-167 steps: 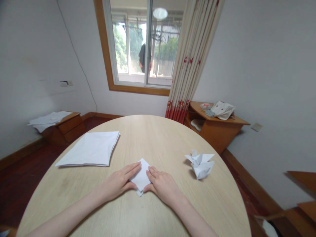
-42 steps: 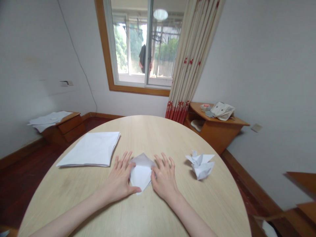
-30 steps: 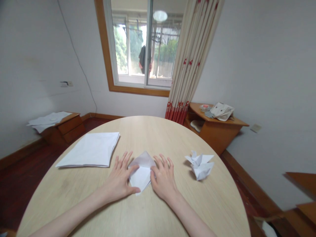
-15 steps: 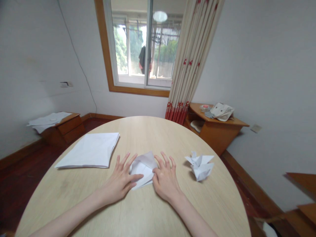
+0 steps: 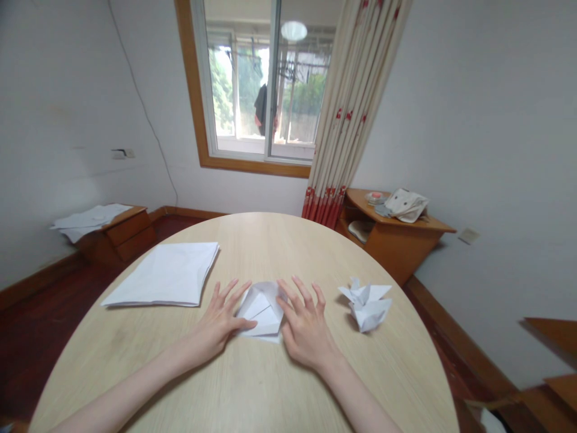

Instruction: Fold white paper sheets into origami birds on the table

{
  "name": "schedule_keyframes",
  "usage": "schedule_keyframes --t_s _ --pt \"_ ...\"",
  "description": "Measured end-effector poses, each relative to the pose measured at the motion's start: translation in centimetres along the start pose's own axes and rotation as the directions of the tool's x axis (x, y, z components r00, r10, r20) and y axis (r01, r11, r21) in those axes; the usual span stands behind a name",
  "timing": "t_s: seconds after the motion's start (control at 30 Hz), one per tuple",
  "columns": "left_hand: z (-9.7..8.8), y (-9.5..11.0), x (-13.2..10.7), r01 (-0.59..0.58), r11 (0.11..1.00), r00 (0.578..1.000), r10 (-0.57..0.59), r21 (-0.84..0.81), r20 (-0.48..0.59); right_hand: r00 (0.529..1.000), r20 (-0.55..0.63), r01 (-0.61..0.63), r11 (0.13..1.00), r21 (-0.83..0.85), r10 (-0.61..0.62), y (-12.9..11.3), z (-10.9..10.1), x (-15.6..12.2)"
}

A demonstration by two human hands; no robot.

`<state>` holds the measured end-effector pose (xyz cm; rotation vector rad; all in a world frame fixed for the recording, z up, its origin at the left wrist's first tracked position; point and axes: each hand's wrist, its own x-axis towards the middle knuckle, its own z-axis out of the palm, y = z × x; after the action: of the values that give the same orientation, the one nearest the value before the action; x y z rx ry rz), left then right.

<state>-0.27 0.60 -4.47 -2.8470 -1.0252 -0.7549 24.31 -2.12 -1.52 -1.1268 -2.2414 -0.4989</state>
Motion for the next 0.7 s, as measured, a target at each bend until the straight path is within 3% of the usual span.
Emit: schedule_keyframes --t_s 0.13,0.33,0.7 --pt "0.0 0.0 0.0 -0.037 0.999 0.999 0.037 -0.024 0.002 0.998 0.020 0.067 0.998 0.014 -0.067 0.4 0.0 -0.2" --pt "-0.4 0.4 0.2 -0.062 0.998 0.997 0.063 -0.034 0.039 0.991 0.118 0.063 0.998 0.020 -0.064 0.8 -0.1 -0.2" --pt "-0.2 0.6 0.0 -0.042 0.990 0.992 0.057 -0.132 0.110 0.985 0.141 0.091 0.993 0.075 -0.101 1.4 -0.2 -0.1"
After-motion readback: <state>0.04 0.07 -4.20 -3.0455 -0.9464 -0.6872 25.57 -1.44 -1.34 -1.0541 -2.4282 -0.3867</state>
